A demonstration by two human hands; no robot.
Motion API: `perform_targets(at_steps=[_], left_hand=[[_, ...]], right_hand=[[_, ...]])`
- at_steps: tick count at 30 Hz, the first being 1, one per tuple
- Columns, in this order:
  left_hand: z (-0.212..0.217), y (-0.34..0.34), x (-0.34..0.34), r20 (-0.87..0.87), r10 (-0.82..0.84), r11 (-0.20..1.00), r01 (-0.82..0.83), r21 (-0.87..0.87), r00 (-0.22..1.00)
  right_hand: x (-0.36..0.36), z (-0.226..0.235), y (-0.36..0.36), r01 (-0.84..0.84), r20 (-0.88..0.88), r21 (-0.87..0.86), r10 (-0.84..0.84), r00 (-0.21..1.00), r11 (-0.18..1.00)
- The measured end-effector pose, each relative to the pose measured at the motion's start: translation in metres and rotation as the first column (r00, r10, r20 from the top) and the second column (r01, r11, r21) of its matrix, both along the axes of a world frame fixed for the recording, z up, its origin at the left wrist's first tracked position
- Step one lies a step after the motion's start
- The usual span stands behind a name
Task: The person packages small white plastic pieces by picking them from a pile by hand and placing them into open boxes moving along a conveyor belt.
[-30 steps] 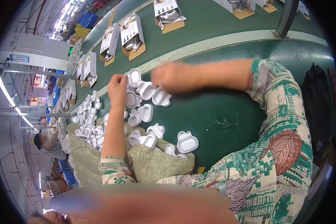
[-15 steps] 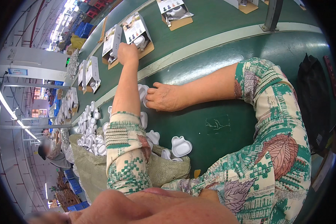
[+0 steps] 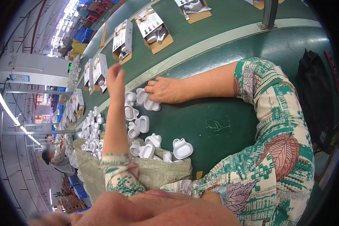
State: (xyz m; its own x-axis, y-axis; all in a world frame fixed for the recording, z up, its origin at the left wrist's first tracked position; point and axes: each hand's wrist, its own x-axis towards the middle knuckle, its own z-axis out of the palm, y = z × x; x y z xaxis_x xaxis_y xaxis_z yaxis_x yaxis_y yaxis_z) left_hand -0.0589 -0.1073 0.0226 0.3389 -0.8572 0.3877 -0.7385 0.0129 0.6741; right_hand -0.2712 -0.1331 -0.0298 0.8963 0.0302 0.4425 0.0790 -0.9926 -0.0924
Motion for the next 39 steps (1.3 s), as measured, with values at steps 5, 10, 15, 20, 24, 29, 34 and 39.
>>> perform_targets(at_steps=[5,10,15,20,24,29,34,39], left_hand=[[-0.022,0.114,0.031,0.263,-0.042,0.969,-0.025,0.247,0.964],[-0.056,0.151,0.026,0.3,-0.108,0.974,0.04,0.223,0.948],[-0.062,0.117,0.017,0.246,-0.05,0.984,0.006,0.176,0.968],[-0.069,0.087,0.01,0.207,0.037,0.996,-0.053,0.076,0.978],[-0.07,0.088,0.014,0.252,0.106,0.994,-0.104,-0.022,0.962],[-0.069,0.088,0.01,0.223,0.127,0.987,-0.101,-0.126,0.966],[-0.054,0.096,0.006,0.256,0.113,0.983,-0.071,-0.168,0.96],[-0.056,0.093,0.001,0.263,0.01,0.994,0.018,-0.107,0.965]], right_hand=[[-0.001,-0.007,-0.012,-0.061,0.084,0.122,0.051,0.995,0.991],[0.011,0.007,-0.02,-0.003,0.264,0.097,-0.023,0.964,0.995],[0.041,0.003,-0.08,0.274,0.279,-0.01,-0.261,0.924,0.962],[0.07,-0.002,-0.16,0.513,0.367,-0.113,-0.444,0.817,0.851],[0.067,0.006,-0.188,0.726,0.301,-0.052,-0.683,0.666,0.685],[0.042,0.007,-0.173,0.685,0.487,0.039,-0.613,0.623,0.727],[0.017,0.011,-0.053,0.028,0.153,0.12,-0.047,0.987,0.992],[0.024,0.002,-0.031,-0.06,0.03,-0.028,0.061,0.998,0.998]])
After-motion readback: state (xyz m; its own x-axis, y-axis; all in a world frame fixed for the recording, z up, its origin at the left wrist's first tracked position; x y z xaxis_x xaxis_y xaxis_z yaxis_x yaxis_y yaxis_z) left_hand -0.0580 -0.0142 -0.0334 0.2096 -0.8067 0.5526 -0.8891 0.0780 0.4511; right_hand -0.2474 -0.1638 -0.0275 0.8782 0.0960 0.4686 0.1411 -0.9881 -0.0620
